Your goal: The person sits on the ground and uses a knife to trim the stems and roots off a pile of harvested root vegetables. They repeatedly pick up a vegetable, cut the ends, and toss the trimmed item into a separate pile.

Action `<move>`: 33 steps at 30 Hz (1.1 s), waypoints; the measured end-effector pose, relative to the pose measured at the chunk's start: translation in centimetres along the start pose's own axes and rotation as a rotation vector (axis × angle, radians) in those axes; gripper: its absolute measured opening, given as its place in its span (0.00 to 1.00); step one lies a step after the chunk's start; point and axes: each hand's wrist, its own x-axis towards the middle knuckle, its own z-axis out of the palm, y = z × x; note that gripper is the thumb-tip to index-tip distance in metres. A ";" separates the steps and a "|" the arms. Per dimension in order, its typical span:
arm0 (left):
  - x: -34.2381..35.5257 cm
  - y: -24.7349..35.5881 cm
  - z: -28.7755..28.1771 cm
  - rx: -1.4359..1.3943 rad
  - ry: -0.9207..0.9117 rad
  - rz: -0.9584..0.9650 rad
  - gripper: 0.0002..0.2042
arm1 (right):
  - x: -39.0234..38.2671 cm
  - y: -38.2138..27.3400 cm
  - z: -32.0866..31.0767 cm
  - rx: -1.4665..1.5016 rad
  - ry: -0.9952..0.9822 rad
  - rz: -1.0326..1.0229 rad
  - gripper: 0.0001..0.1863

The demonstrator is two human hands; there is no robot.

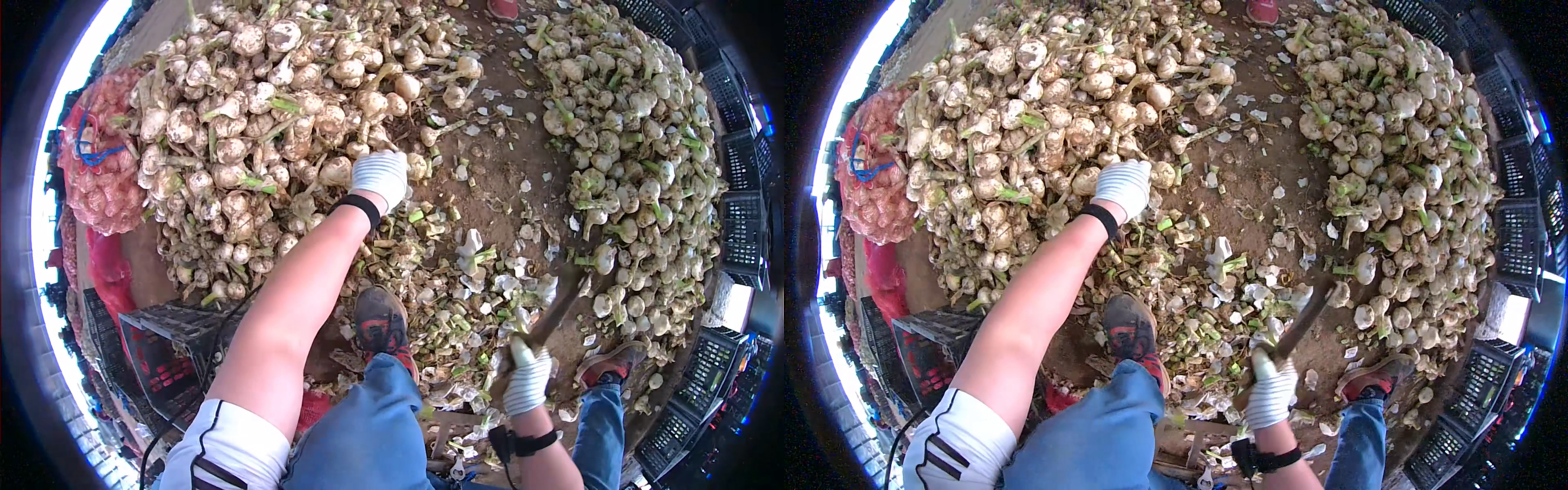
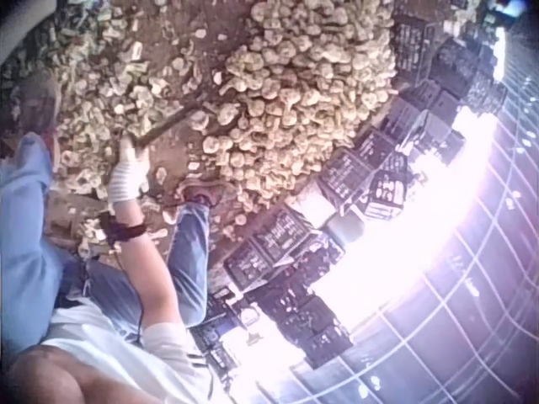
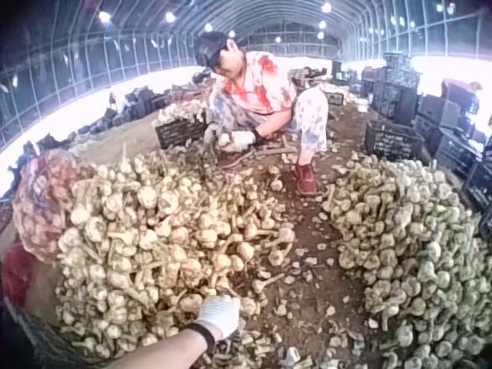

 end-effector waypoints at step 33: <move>-15.1 10.7 -6.0 -1.670 -0.355 0.323 0.42 | -4.0 -7.4 2.0 -0.645 -0.155 -0.630 0.08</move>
